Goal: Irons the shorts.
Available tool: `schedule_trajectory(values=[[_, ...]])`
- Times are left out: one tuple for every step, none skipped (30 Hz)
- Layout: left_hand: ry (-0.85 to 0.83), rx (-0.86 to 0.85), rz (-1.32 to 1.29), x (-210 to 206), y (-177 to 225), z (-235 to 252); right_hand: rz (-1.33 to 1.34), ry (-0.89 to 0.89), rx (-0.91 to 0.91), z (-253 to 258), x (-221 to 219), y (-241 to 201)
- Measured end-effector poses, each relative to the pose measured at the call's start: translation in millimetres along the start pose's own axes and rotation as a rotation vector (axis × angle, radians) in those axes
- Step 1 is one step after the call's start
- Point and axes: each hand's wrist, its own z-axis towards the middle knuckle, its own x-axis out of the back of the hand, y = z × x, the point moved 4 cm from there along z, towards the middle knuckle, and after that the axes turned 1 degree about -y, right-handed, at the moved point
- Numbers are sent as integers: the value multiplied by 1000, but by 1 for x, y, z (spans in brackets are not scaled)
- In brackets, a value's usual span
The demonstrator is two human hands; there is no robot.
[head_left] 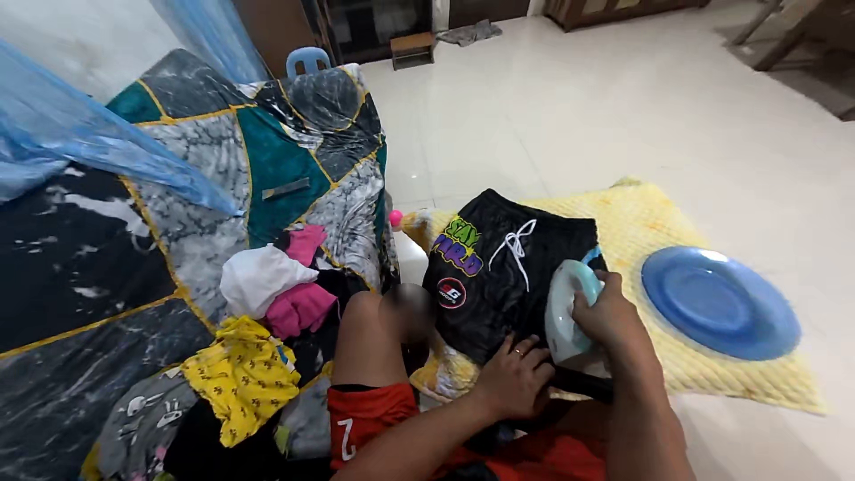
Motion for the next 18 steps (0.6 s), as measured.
schedule_trajectory(values=[[34, -7, -5, 0, -1, 0, 2, -15, 3, 9, 3, -4], [86, -22, -10, 1, -2, 0, 0, -34, 6, 20, 5, -9], [134, -44, -20, 2, -3, 0, 7, -45, 16, 32, 8, -12], [161, -66, -53, 5, -4, -1, 20, -37, 30, 45, 9, -12], [166, -78, -105, 7, -6, -2, 37, -15, 43, 56, 10, -11], [158, -80, -169, 10, -8, -3, 58, 5, 60, 64, 11, -8], [149, -78, -242, 16, -12, -4, 79, 20, 80, 69, 12, -6], [152, -69, -314, 25, -16, -3, 98, 12, 89, 70, 13, -6], [177, -52, -366, 37, -20, -2, 112, 2, 100, 70, 13, -5], [219, -32, -389, 50, -24, 1, 115, -6, 107, 67, 13, -5], [262, -10, -371, 62, -29, 5, 111, -18, 110, 62, 12, -4], [296, 8, -316, 73, -33, 11, 99, -39, 107, 56, 11, -2], [319, 19, -237, 80, -37, 17, 84, -63, 101, 48, 9, -1], [320, 30, -151, 84, -41, 25, 71, -75, 94, 38, 6, 2], [291, 57, -67, 85, -45, 32, 58, -78, 90, 29, 2, 5], [227, 107, 13, 83, -49, 40, 52, -89, 81, 19, 0, 7], [126, 179, 82, 78, -52, 47, 42, -105, 71, 10, -2, 8], [12, 248, 131, 69, -57, 53, 34, -119, 59, 2, -3, 8]])
